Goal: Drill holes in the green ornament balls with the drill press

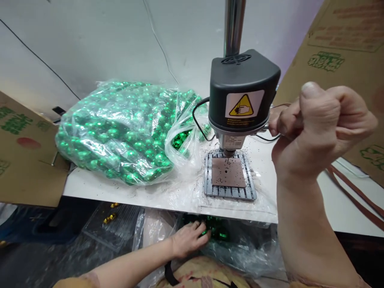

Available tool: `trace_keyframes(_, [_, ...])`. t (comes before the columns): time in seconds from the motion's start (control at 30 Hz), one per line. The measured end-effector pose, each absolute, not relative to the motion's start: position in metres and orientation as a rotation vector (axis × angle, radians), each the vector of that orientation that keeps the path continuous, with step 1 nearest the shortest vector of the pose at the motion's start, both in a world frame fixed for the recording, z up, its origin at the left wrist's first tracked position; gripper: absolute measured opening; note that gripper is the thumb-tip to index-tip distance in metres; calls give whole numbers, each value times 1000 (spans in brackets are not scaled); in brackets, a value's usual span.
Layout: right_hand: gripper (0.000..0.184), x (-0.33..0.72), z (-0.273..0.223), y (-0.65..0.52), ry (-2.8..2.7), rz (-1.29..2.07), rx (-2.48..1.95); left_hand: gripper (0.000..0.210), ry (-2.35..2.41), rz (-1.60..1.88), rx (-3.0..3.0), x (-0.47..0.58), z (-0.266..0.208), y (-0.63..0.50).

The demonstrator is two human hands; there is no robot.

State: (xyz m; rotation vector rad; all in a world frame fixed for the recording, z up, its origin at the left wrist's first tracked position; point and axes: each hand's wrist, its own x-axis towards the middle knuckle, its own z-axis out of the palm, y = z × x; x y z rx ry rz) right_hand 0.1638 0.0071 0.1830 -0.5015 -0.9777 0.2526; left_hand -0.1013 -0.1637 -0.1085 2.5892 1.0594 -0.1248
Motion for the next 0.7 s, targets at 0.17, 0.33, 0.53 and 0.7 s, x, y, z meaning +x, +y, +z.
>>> trace_keyframes(0.17, [41,162,183,5,-968,248,-505,39,961,-113,2331,-100,-75,-155])
trace_keyframes(0.33, [42,162,183,6,-950,250,-503,35,1069,770,2209,-94,31,-52])
trace_keyframes(0.53, [41,159,184,1,-945,274,-531,18,1957,668,1955,-115,78,106])
trace_keyframes(0.7, [41,160,184,0,-962,274,-533,22,1983,645,1915,-121,63,132])
